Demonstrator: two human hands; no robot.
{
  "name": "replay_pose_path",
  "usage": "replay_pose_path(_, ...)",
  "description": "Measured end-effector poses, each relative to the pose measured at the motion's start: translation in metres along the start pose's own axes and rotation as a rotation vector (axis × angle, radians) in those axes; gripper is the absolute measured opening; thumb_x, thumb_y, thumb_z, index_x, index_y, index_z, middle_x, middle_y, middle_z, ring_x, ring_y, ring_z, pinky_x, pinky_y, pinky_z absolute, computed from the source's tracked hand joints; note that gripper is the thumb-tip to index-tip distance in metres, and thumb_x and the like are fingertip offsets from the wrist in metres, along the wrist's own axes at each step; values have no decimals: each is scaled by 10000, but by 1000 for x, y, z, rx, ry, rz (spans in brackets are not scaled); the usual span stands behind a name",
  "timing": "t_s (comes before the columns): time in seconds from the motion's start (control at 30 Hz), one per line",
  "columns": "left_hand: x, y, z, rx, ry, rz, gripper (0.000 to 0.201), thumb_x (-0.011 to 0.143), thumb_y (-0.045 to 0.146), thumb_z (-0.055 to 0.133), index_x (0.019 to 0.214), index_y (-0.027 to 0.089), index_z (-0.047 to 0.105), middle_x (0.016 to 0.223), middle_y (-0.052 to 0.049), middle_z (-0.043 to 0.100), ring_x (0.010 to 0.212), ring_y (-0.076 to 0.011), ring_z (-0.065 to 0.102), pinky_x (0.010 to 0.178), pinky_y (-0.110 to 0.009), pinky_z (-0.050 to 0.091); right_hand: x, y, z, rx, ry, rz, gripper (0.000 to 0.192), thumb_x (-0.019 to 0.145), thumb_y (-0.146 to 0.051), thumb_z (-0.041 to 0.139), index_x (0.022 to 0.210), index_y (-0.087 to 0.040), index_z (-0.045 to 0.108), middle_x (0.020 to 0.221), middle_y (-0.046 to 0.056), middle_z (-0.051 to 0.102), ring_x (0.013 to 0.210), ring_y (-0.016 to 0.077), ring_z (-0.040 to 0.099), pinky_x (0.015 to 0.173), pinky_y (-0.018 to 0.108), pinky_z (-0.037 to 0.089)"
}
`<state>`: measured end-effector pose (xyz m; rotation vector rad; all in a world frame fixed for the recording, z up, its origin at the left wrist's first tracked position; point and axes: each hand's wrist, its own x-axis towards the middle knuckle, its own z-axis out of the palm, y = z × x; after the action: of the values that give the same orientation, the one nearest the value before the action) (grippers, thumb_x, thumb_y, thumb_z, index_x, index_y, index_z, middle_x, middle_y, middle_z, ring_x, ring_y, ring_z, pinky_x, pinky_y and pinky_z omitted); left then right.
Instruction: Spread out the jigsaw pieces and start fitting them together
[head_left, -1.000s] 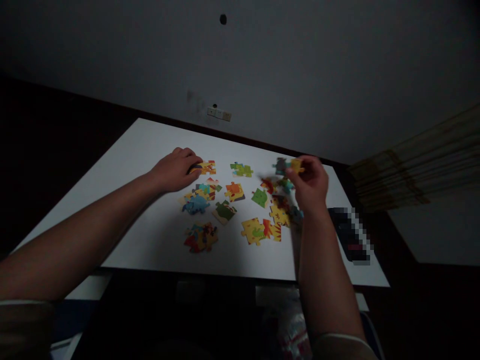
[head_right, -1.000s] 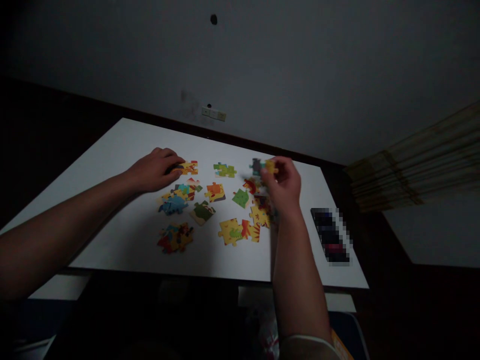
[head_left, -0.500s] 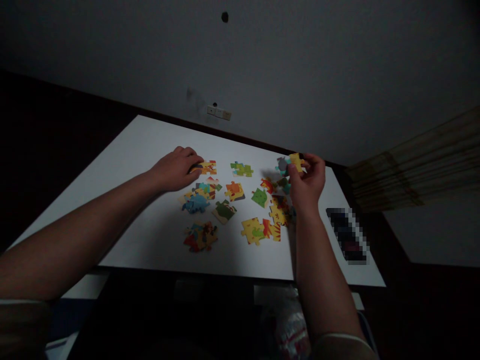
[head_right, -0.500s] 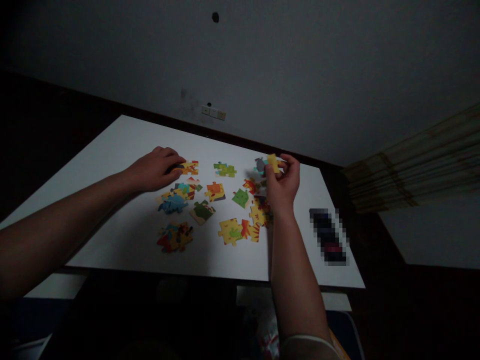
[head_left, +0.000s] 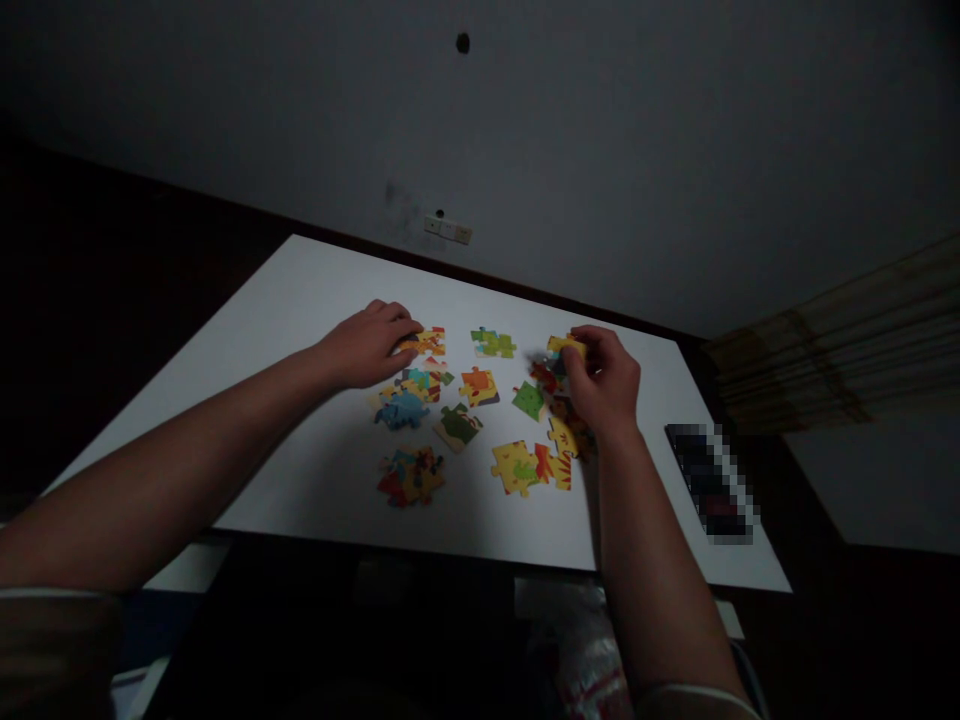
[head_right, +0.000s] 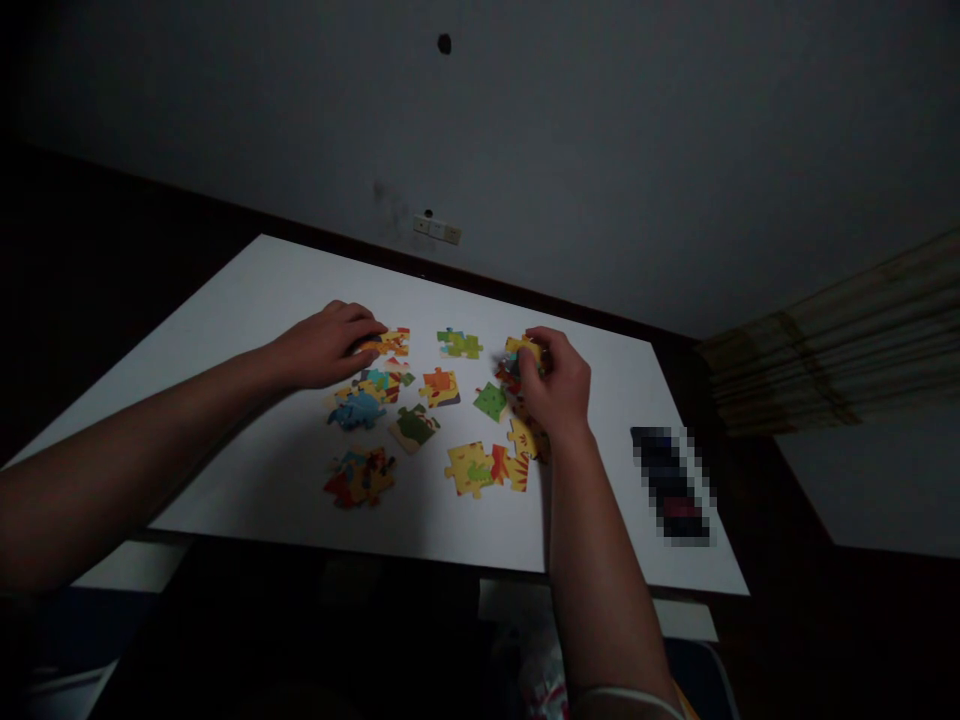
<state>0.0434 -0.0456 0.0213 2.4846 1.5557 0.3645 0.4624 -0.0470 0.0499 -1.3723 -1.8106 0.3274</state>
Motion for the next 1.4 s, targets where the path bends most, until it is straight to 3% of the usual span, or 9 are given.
replay_pose_path(0.2,0,2,3,-44,-4,36,641,1132,553,559,1607,221,831,1563,-219,768,1445,-457,668,1298,-667,569,2,-3,-3,-10,-133,-45,281,1092,-461,697,1245,-297,867,1347,139,914,1253,401,835,1186,613,632)
replay_pose_path(0.5,0,3,2,-54,-9,30,638,1134,556,571,1606,218,838,1558,-221,770,1467,-463,664,1311,-649,556,-3,-22,-6,196,-670,98,215,1031,-424,864,1123,-236,913,978,54,881,892,268,761,846,414,605)
replay_pose_path(0.63,0,2,2,-51,-14,35,627,1138,558,571,1615,242,829,1561,-206,776,1466,-453,660,1306,-654,561,-4,-26,-2,282,-835,126,184,1051,-440,884,1049,-258,908,969,44,879,916,264,776,890,423,630)
replay_pose_path(0.73,0,2,1,-54,-15,32,619,1137,552,580,1622,255,824,1563,-198,781,1469,-453,656,1305,-660,564,1,-19,-4,216,-699,58,174,1052,-438,870,1050,-268,903,1133,80,924,1049,291,813,984,455,647)
replay_pose_path(1.0,0,3,2,-64,-11,63,658,1129,567,564,1603,202,836,1572,-230,771,1459,-460,677,1310,-665,566,14,30,-65,90,326,63,198,973,-472,812,967,-274,809,995,137,864,886,299,741,914,512,609)
replay_pose_path(1.07,0,3,3,-67,-7,66,647,1125,567,568,1601,221,839,1575,-220,773,1458,-457,682,1308,-663,570,15,31,-79,107,482,51,183,969,-474,769,948,-293,766,935,131,827,845,300,710,869,511,585)
replay_pose_path(1.13,0,4,3,-68,-5,61,642,1121,567,569,1597,235,842,1572,-212,775,1458,-456,684,1302,-668,576,12,25,-88,108,501,41,200,988,-503,730,958,-306,752,901,119,801,810,294,682,835,504,558)
replay_pose_path(1.23,1,5,2,-62,-7,46,648,1117,564,566,1599,229,841,1573,-213,775,1456,-457,684,1299,-670,582,-7,11,-94,87,365,73,244,1035,-528,686,1066,-306,783,959,125,826,798,288,664,818,500,550)
replay_pose_path(1.4,2,6,4,-41,0,20,637,1134,557,560,1597,215,833,1583,-210,773,1470,-448,671,1308,-636,586,-79,4,-89,-90,102,197,293,1085,-495,648,1266,-314,790,1170,126,882,1057,379,808,1017,604,652)
